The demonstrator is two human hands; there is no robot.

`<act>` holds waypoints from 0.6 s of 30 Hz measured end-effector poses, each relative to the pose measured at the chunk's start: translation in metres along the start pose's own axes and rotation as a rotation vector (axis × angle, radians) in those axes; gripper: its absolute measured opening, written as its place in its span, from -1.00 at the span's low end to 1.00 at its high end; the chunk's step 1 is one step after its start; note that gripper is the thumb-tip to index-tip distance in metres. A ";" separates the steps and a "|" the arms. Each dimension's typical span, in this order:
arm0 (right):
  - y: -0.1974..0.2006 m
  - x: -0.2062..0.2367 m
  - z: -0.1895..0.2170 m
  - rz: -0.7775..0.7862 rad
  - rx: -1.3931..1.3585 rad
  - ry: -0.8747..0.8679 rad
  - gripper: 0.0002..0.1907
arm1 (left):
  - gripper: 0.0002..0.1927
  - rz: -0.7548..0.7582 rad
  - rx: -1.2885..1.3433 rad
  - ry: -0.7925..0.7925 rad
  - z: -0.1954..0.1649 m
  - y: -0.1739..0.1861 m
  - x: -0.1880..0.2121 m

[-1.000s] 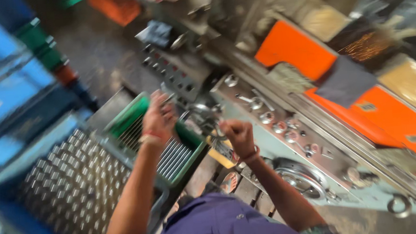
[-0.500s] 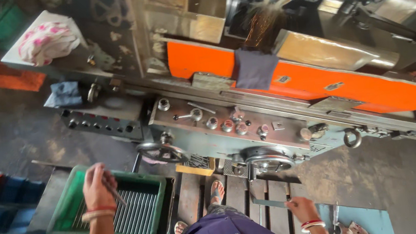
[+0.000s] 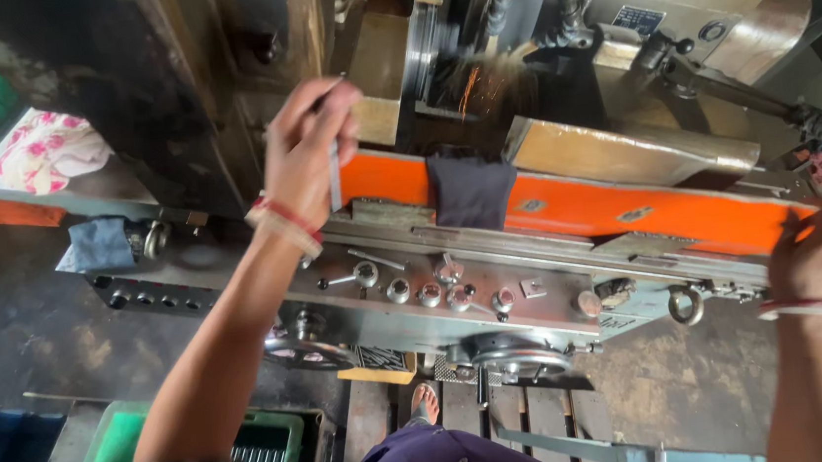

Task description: The person repeatedly picks up metal rods from a green tray, inserts them into a metal forming machine, and operates a lever to process them. The person then removes the processed metal pieces and places them into a blue crate.

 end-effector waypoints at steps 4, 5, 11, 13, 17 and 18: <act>-0.027 -0.088 -0.027 -0.009 -0.180 -0.080 -0.85 | -0.86 0.013 0.065 0.087 0.060 -0.054 -0.082; -0.040 -0.105 -0.032 0.015 -0.166 -0.090 -0.82 | -0.87 0.000 0.106 0.139 0.083 -0.064 -0.098; -0.104 -0.167 -0.058 0.094 -0.016 -0.124 -0.63 | -0.89 -0.263 0.148 0.422 0.227 -0.093 -0.164; -0.117 -0.176 -0.062 0.102 -0.045 -0.081 -0.60 | -0.88 -0.298 0.098 0.480 0.265 -0.097 -0.174; -0.143 -0.185 -0.077 0.169 0.031 -0.099 -0.54 | -0.85 -0.305 -0.026 0.541 0.322 -0.103 -0.190; -0.147 -0.187 -0.079 0.177 0.052 -0.104 -0.52 | -0.84 -0.298 -0.044 0.548 0.332 -0.105 -0.193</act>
Point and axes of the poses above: each hand's wrist, its own x-axis away from the middle knuckle, its own y-axis out of the back of the hand, z = x × y, the point moved 10 cm from there along -x, towards the middle knuckle, and after that the axes turned 3 degrees about -y, right-handed, at the moved point
